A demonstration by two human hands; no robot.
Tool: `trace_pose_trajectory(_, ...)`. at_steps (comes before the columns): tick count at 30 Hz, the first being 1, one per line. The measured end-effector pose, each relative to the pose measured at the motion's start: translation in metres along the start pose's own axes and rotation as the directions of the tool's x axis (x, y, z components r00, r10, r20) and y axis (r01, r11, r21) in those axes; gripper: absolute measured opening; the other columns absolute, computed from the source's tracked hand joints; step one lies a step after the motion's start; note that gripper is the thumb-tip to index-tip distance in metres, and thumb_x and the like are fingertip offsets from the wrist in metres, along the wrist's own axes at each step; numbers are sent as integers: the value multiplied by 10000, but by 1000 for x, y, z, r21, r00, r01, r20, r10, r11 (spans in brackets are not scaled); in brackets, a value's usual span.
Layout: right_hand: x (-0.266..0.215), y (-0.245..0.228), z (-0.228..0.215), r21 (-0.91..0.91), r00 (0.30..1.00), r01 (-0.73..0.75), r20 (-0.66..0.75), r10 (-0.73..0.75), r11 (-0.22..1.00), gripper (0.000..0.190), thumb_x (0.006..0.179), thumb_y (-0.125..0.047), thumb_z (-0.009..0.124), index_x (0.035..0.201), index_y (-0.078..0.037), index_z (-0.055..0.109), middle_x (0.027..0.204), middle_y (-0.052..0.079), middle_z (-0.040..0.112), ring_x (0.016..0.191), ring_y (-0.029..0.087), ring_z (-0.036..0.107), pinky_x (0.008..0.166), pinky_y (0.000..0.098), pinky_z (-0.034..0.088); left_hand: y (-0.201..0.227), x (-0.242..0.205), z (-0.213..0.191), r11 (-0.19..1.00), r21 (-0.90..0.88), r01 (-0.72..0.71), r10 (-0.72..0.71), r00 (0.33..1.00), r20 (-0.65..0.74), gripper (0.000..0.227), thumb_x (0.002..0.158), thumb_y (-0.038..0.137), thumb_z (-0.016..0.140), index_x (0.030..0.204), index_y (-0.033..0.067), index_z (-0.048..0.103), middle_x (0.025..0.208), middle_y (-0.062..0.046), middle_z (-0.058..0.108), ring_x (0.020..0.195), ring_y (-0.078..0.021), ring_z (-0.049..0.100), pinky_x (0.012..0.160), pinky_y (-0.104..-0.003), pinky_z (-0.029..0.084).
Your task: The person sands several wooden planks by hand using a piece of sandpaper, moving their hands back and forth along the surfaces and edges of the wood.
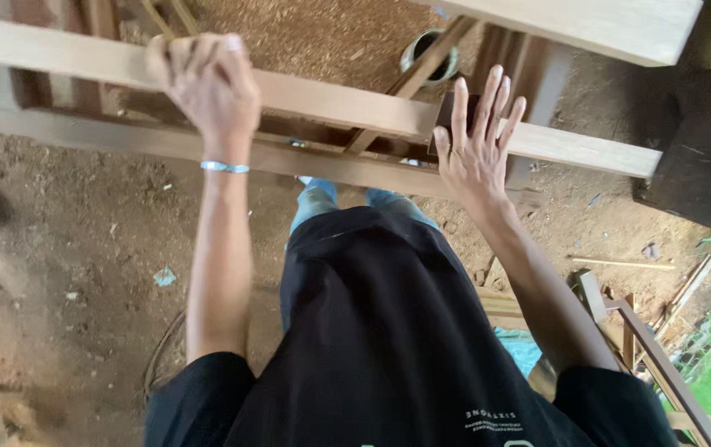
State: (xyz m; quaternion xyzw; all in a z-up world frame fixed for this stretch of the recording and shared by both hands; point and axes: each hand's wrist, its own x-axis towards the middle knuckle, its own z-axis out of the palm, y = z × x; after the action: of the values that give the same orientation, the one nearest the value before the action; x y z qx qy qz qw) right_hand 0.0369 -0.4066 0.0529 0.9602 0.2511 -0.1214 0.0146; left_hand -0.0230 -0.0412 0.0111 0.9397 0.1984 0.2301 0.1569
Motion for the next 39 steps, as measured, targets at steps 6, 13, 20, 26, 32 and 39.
trace_pose_trajectory(6,35,-85,-5,-42,995,97,24,-96,994,666,1142,-490,383,1634,-126,119,1611,301,-23,1529,452,40,1192,659,-32,6,7,-9,995,-17,-103,103,994,23,459,1092,355,354,762,181,621,835,6,649,930,-210,529,1086,-541,248)
trace_pose_trajectory(13,67,-181,0,37,961,226,-172,-216,973,711,1117,-481,503,1636,-138,158,1624,288,7,1529,437,71,1210,665,6,13,5,-34,988,-88,-128,133,989,60,446,1099,291,315,912,85,664,984,-43,661,1079,-233,524,1150,-542,221)
trace_pose_trajectory(20,47,-155,3,-161,920,235,-283,-273,959,669,1125,-569,525,1627,-238,233,1659,197,-18,1561,383,33,1231,642,-31,1,7,-14,991,-30,-128,129,991,43,410,1091,297,360,854,153,662,964,-16,693,1052,-223,566,1149,-545,189)
trace_pose_trajectory(26,-2,-49,11,-49,998,52,-35,-54,997,644,1116,-554,484,1645,-251,276,1694,210,-26,1541,400,-29,1165,679,-76,-8,4,-6,993,-12,-120,121,991,58,391,1089,300,363,850,179,648,942,-1,707,1031,-207,591,1140,-537,205)
trace_pose_trajectory(32,-50,70,12,105,964,-265,43,261,959,557,1121,-400,339,1646,-219,297,1696,183,-31,1544,412,-64,1157,699,-108,-24,3,0,992,20,-129,127,991,49,460,1095,279,301,777,227,629,838,-1,702,964,-194,599,1159,-497,242)
trace_pose_trajectory(39,-72,188,-7,260,839,-532,31,544,806,575,1074,-400,185,1628,-256,241,1693,100,-21,1552,389,-80,1156,653,-161,-35,-3,4,988,63,-143,141,989,39,559,1122,294,215,760,237,636,919,11,697,1049,-166,614,1181,-530,219)
